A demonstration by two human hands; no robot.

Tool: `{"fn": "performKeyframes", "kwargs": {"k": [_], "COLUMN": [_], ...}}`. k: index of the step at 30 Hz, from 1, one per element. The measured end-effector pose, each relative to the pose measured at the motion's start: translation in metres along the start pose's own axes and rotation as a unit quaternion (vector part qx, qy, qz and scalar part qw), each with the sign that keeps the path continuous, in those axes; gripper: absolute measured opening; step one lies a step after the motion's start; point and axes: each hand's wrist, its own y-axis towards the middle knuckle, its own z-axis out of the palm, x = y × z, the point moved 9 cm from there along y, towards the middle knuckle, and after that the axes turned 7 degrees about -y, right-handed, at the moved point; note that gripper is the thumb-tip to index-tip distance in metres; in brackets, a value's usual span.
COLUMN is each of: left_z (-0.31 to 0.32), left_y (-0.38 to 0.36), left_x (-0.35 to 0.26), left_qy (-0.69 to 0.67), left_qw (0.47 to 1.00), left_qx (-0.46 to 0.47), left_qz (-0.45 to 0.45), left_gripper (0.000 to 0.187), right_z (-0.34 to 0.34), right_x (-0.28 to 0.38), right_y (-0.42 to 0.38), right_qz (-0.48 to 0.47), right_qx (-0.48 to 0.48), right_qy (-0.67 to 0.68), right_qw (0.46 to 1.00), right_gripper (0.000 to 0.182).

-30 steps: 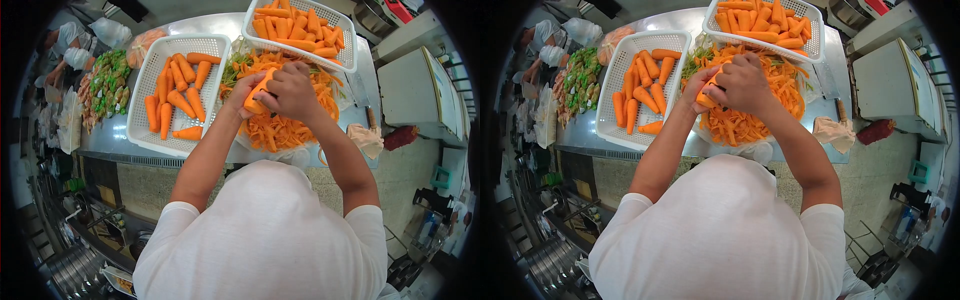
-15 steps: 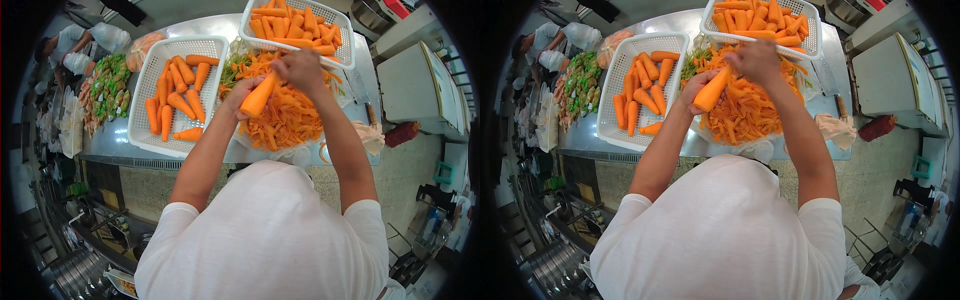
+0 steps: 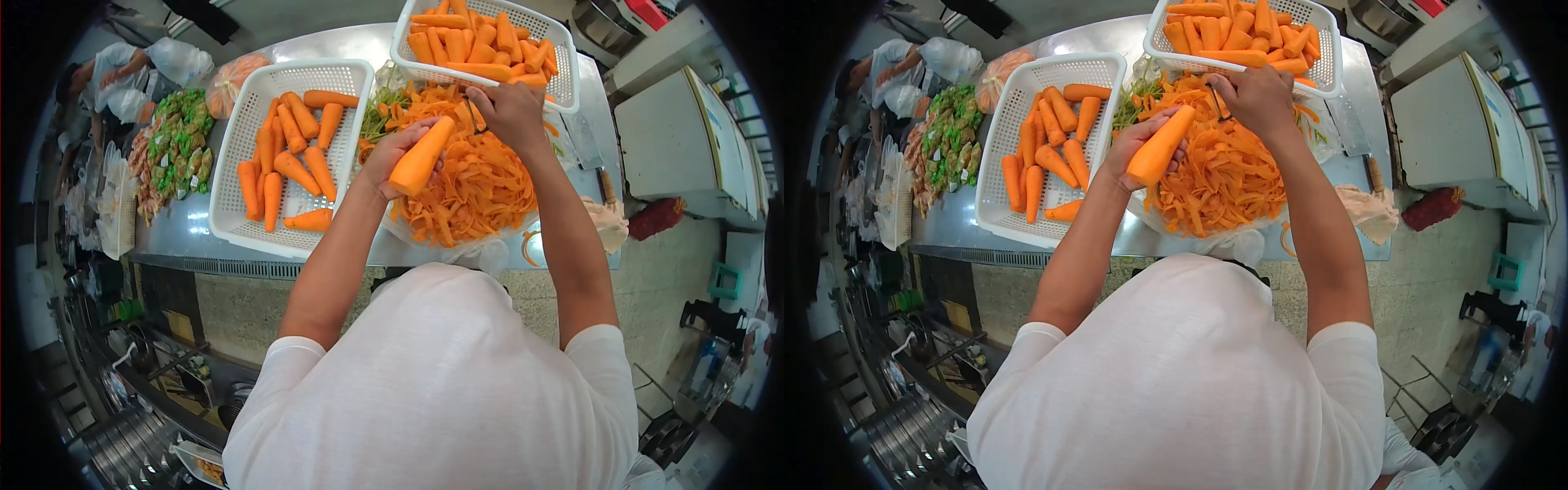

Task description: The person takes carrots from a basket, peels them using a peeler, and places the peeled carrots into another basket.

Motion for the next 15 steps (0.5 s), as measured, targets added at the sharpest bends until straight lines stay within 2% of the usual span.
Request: {"fn": "performKeyframes", "kwargs": {"k": [1, 2, 3, 5, 6, 8, 9, 10, 11, 12, 14, 15], "left_z": [0.000, -0.001, 0.008, 0.009, 0.001, -0.003, -0.002, -0.004, -0.005, -0.004, -0.007, -0.003], "left_y": [0.002, 0.002, 0.003, 0.006, 0.006, 0.004, 0.002, -0.003, -0.004, -0.002, 0.001, 0.005], "left_x": [-0.002, -0.002, -0.001, 0.000, -0.001, -0.001, -0.003, -0.001, -0.003, -0.006, -0.006, -0.004], "left_qy": [-0.007, -0.016, -0.019, -0.068, -0.064, 0.054, 0.055, 0.030, 0.006, 0.005, 0.014, 0.013], "left_qw": [0.999, 0.998, 0.997, 0.985, 0.986, 0.998, 0.998, 0.999, 0.999, 0.999, 0.998, 0.998], "left_qx": [-0.024, -0.051, -0.054, -0.151, -0.150, -0.031, -0.029, -0.041, -0.051, -0.049, -0.055, -0.055], "left_qz": [0.021, 0.040, 0.042, 0.044, 0.039, 0.008, 0.009, 0.005, 0.004, 0.009, 0.029, 0.029], "left_gripper": [0.040, 0.041, 0.041, 0.039, 0.039, 0.039, 0.039, 0.038, 0.037, 0.037, 0.035, 0.035], "right_z": [-0.022, -0.029, -0.047, -0.070, -0.057, -0.022, -0.025, -0.010, 0.008, 0.001, -0.027, -0.061], "right_x": [0.013, 0.025, 0.054, 0.101, 0.094, 0.060, 0.046, 0.020, -0.003, 0.003, 0.042, 0.075], "right_y": [-0.008, -0.017, -0.027, -0.047, -0.043, -0.026, -0.019, -0.006, -0.001, 0.001, -0.018, -0.036], "right_qz": [-0.028, -0.034, -0.104, -0.207, -0.202, -0.149, -0.150, -0.056, 0.038, 0.033, -0.047, -0.160], "right_qx": [-0.066, -0.060, -0.084, -0.132, -0.135, -0.164, -0.166, -0.045, 0.076, 0.074, 0.011, -0.168], "right_qy": [0.039, 0.041, 0.084, 0.127, 0.126, 0.084, 0.084, 0.055, 0.024, 0.022, 0.120, 0.164], "right_qw": [0.997, 0.997, 0.987, 0.961, 0.962, 0.971, 0.971, 0.996, 0.996, 0.996, 0.992, 0.959], "right_gripper": [0.044, 0.044, 0.043, 0.039, 0.039, 0.039, 0.039, 0.038, 0.038, 0.038, 0.041, 0.044]}}
